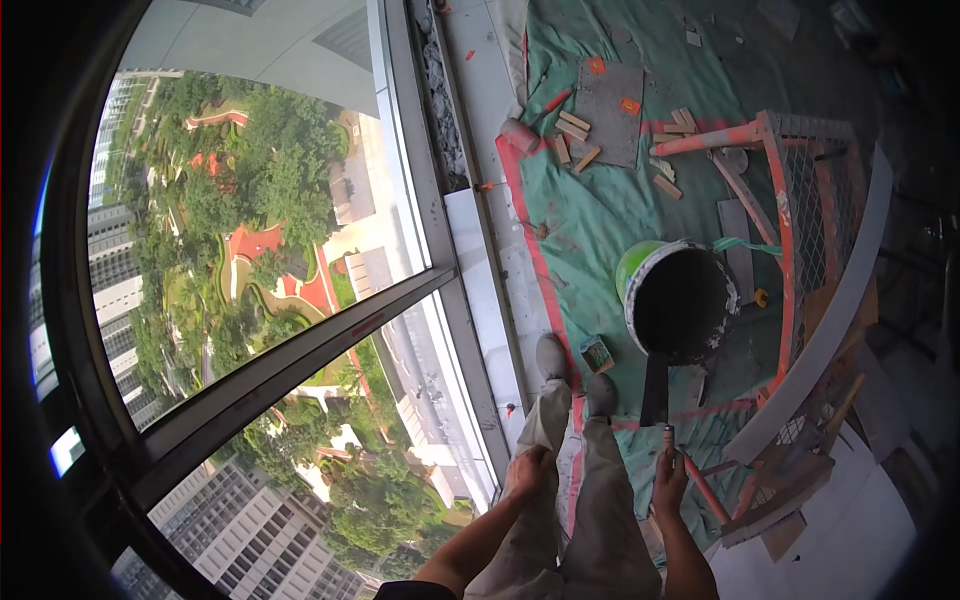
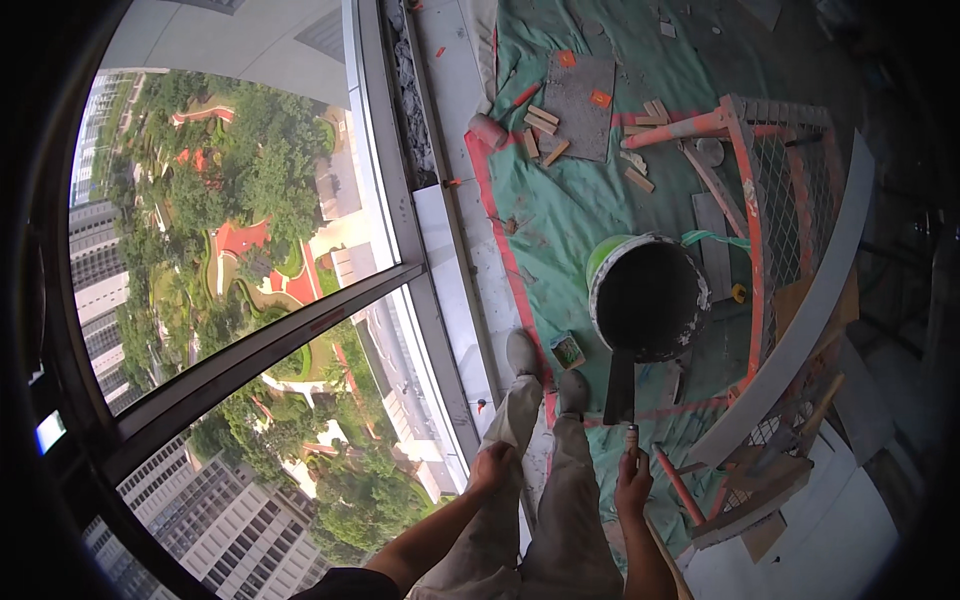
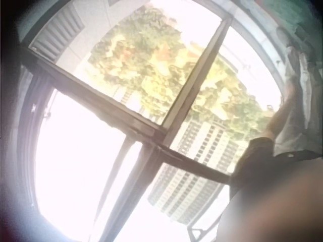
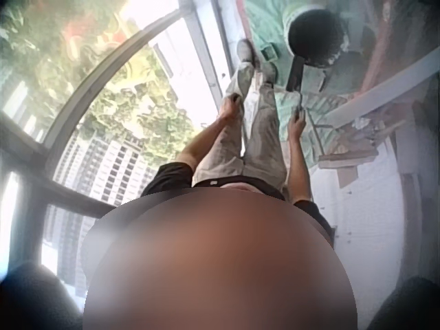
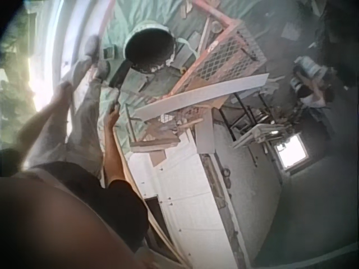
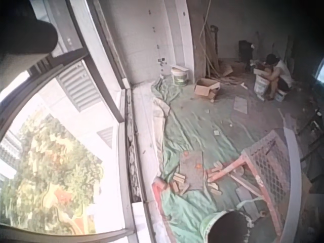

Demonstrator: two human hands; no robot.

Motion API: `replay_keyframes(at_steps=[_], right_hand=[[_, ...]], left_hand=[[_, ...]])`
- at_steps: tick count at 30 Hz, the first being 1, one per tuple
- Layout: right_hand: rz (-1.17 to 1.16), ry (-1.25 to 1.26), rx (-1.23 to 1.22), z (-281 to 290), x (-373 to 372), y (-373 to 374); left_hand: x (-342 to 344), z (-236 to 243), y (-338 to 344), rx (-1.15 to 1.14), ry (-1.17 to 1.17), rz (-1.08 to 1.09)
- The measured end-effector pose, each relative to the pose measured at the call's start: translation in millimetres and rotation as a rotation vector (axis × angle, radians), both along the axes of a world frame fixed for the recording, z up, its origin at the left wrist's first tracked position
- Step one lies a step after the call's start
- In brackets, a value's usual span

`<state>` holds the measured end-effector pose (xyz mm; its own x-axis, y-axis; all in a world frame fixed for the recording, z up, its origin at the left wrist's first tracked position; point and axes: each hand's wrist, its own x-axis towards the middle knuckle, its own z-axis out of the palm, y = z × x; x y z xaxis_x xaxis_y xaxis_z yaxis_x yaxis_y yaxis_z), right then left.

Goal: Installing white tiles onto a window sill by applying mortar and using spacers.

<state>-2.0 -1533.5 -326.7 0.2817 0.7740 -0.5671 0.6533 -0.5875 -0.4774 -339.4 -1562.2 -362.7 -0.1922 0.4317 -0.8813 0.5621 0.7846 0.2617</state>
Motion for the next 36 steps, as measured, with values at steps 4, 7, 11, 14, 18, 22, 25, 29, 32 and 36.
replay_keyframes(at_steps=[4, 7, 11, 14, 18, 22, 25, 29, 32, 36], right_hand=[[-0.335, 0.355, -0.069, -14.4, 14.7, 43.6], [-0.336, 0.318, -0.133, -48.5, 28.9, 66.8], [-0.005, 0.078, -0.088, -68.7, 28.7, 26.1], [0.050, 0.099, -0.125, -37.6, 35.4, -10.5], [0.042, 0.110, -0.166, 22.8, 85.3, -36.3], [0.001, 0.004, -0.289, 41.8, 117.0, -93.4], [-0.063, 0.034, -0.330, 38.6, 109.3, -118.1], [-0.270, -0.036, -0.555, 48.7, 124.2, -160.5], [-0.326, -0.016, -0.494, 44.3, 108.4, -184.9], [-0.462, 0.082, -0.659, 43.4, 105.7, -192.2]], left_hand=[[2.3, -4.8, -6.2, 0.003, -0.002, 0.025], [21.0, -10.3, -1.5, -0.011, -0.046, 0.085], [21.8, -43.2, -8.6, -0.016, -0.070, 0.156], [9.2, -88.6, 8.9, -0.063, -0.209, 0.133], [77.2, -153.9, 148.0, 0.190, -0.391, 0.123], [148.6, -177.2, 356.1, 0.480, -0.344, 0.050], [155.8, -188.3, 462.5, 0.656, -0.244, -0.236], [202.2, -172.0, 463.9, 0.332, -0.460, 0.015], [184.2, -171.3, 450.5, 0.502, -0.412, -0.027], [189.8, -167.1, 454.3, 0.446, -0.202, -0.144]])
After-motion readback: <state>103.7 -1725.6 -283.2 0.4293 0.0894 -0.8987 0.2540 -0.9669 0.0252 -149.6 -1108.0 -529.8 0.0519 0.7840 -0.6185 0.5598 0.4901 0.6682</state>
